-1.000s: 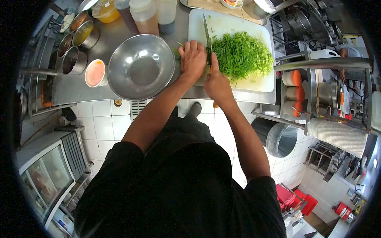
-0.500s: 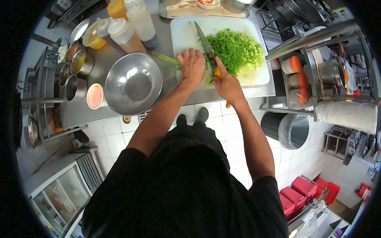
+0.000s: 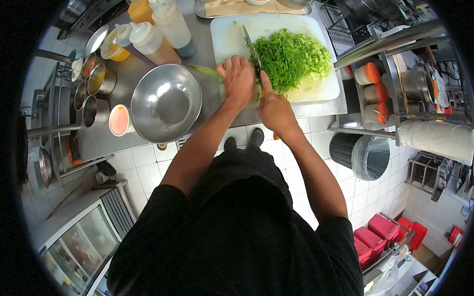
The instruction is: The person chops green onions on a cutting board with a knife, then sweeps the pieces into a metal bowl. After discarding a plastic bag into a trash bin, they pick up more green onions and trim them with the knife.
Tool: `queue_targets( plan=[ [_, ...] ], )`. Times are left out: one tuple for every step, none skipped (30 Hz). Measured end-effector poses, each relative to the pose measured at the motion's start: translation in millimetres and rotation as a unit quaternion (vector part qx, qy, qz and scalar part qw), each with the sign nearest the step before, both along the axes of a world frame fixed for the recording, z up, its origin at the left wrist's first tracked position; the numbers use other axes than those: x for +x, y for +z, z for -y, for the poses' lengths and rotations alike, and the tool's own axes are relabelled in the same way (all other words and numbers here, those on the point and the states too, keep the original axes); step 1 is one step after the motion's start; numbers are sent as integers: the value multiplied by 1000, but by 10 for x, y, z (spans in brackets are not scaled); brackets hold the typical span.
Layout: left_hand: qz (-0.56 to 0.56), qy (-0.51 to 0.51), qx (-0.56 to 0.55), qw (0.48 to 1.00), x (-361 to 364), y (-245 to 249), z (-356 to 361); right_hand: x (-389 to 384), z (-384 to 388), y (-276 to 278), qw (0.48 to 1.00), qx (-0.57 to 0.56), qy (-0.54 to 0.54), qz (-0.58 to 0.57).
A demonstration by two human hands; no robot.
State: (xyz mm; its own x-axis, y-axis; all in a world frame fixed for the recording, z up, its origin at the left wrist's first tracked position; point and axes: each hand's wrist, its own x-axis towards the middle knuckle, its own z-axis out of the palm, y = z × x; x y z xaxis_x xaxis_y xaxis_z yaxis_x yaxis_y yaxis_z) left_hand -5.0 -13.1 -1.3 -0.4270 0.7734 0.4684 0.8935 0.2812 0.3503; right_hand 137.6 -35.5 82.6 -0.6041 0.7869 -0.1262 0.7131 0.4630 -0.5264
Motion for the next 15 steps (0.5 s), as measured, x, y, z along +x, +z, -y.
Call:
queue_targets(
  plan=[
    [10, -4, 16, 1000, -6, 20, 20, -6, 14, -18, 1000, -6, -9, 9],
    [20, -7, 34, 999, -11, 45, 33, -12, 6, -12, 1000, -5, -4, 9],
    [30, -13, 52, 998, -7, 88, 63, -10, 1, 2, 1000, -5, -2, 9],
    [43, -39, 75, 995, -13, 127, 117, 4, 0, 11, 1000, -5, -1, 10],
    [56, -65, 99, 991, -49, 163, 188, 16, -7, 3, 1000, -4, -2, 10],
    [68, -90, 125, 986, -92, 182, 241, 15, -23, -13, 1000, -1, -1, 8],
    [73, -117, 115, 984, -115, 173, 310, 14, -12, -28, 1000, -2, 0, 8],
    [77, -143, 106, 981, -138, 161, 369, 7, -8, -28, 1000, -14, -10, 14],
    [82, -169, 98, 977, -156, 128, 404, 2, -7, -17, 999, -26, -19, 20],
    [80, -183, 94, 975, -171, 87, 423, -1, -5, -4, 999, -37, -27, 28],
    [77, -196, 92, 973, -193, 54, 424, -4, -16, 3, 998, -39, -27, 32],
    [76, -208, 88, 971, -209, 54, 446, -3, -5, 6, 998, -43, -28, 37],
    [92, -214, 83, 969, -235, 60, 426, -6, -13, 13, 998, -45, -28, 42],
    [109, -219, 79, 966, -262, 63, 398, -8, -18, 33, 998, -46, -27, 43],
    [128, -224, 72, 963, -269, 51, 407, -4, -6, 59, 997, -49, -27, 45]
  ],
)
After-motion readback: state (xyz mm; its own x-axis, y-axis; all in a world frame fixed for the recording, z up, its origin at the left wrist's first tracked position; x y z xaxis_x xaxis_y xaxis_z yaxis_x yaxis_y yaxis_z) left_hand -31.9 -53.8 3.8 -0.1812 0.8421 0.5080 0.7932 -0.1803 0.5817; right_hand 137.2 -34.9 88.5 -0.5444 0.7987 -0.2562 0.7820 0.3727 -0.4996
